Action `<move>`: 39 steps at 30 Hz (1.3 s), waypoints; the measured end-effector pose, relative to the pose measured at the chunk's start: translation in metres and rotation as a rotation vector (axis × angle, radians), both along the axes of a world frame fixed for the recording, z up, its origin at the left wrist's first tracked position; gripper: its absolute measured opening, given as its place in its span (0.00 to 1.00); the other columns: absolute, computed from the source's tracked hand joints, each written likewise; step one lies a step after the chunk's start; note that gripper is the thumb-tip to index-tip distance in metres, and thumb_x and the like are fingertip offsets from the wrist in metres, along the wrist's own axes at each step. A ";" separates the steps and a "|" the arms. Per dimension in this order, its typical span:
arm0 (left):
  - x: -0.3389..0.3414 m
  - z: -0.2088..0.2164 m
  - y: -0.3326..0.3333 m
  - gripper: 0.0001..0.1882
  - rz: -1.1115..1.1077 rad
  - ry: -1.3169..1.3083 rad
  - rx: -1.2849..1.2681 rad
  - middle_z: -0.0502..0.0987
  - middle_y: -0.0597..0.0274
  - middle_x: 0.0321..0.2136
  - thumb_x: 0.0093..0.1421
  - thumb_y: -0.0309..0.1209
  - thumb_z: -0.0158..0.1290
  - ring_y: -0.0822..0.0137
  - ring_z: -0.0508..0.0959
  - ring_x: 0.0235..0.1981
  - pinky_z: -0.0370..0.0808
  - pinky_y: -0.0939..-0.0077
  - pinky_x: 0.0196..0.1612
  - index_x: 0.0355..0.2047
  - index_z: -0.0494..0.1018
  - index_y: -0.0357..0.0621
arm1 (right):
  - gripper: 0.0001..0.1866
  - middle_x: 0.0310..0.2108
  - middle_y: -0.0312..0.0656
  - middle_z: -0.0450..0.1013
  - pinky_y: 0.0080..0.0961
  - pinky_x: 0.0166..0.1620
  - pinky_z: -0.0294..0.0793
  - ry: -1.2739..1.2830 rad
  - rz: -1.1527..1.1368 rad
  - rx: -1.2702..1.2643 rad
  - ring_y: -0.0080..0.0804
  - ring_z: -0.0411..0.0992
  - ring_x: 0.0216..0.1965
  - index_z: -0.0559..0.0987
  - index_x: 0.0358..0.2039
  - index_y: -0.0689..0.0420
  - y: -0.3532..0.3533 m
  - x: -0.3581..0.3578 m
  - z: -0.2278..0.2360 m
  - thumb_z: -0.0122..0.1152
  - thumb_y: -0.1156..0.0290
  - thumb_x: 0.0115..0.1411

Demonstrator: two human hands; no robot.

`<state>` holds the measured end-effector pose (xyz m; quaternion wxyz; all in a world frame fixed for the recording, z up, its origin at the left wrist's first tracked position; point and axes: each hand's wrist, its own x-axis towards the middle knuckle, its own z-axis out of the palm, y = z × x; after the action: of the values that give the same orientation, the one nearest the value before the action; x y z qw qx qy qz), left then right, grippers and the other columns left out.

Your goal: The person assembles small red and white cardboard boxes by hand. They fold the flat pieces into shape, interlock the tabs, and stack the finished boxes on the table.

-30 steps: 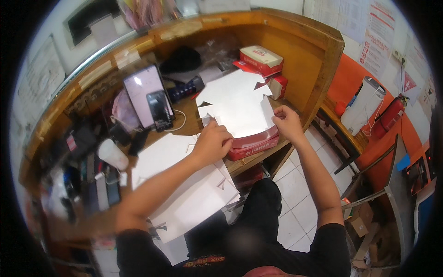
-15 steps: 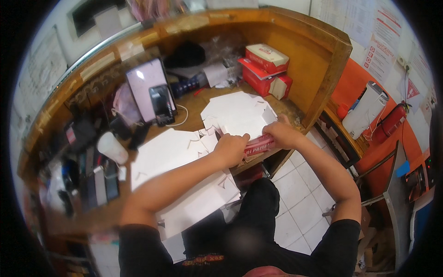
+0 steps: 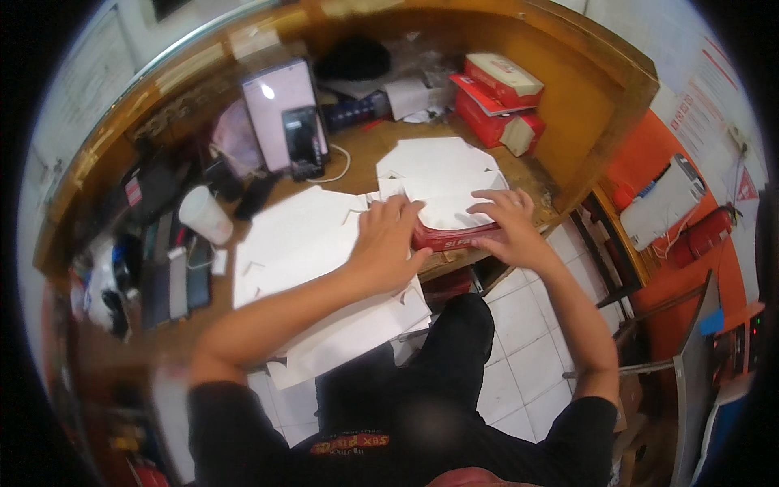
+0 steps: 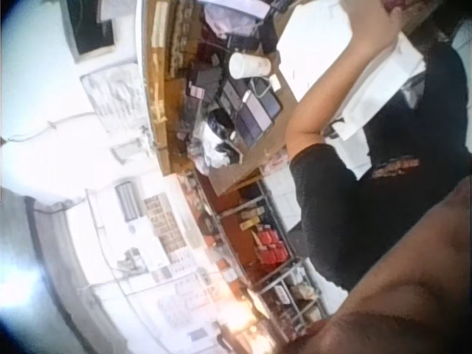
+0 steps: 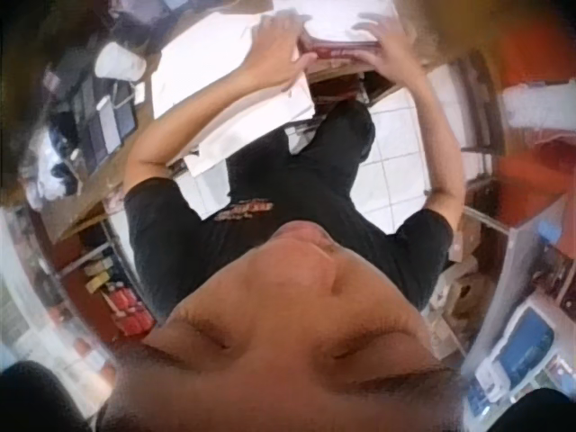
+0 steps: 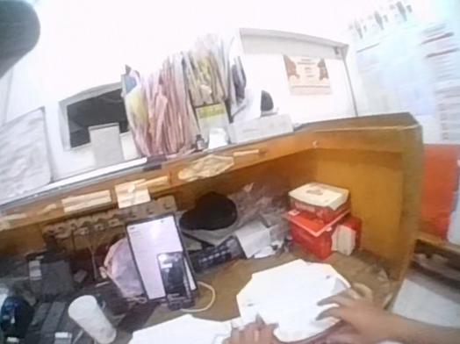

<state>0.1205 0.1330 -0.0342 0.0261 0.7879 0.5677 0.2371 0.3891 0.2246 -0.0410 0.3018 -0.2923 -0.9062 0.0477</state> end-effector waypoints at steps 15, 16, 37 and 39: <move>-0.051 -0.010 -0.191 0.38 0.081 0.172 -0.269 0.71 0.45 0.58 0.51 0.33 0.69 0.47 0.74 0.53 0.76 0.53 0.53 0.62 0.68 0.42 | 0.04 0.37 0.36 0.69 0.20 0.44 0.65 1.155 0.003 -0.807 0.22 0.65 0.37 0.74 0.35 0.61 -0.162 -0.071 -0.093 0.61 0.82 0.63; -0.051 -0.008 -0.190 0.35 0.086 0.202 -0.295 0.73 0.45 0.56 0.53 0.31 0.65 0.48 0.75 0.51 0.77 0.54 0.50 0.62 0.67 0.41 | 0.04 0.37 0.36 0.69 0.20 0.44 0.64 1.185 -0.015 -0.788 0.22 0.65 0.37 0.75 0.35 0.61 -0.166 -0.071 -0.095 0.61 0.82 0.63; -0.136 0.014 -0.108 0.26 -0.030 -0.634 -1.029 0.84 0.54 0.42 0.62 0.22 0.57 0.68 0.81 0.40 0.78 0.72 0.46 0.62 0.72 0.35 | 0.16 0.38 0.46 0.80 0.44 0.63 0.60 -0.040 0.407 -0.162 0.42 0.76 0.45 0.84 0.39 0.56 -0.099 -0.140 0.011 0.75 0.72 0.49; -0.129 0.021 -0.111 0.26 -0.050 -0.490 -0.929 0.84 0.52 0.42 0.62 0.22 0.57 0.68 0.81 0.40 0.78 0.72 0.47 0.62 0.72 0.35 | 0.14 0.34 0.46 0.80 0.44 0.62 0.61 -0.272 0.394 -0.230 0.43 0.77 0.44 0.85 0.35 0.56 -0.087 -0.152 0.006 0.76 0.70 0.47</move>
<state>-0.0087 0.0223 -0.0128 0.5104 0.6281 0.5712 0.1369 0.2368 0.1376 -0.0355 0.1268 -0.1463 -0.9665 0.1684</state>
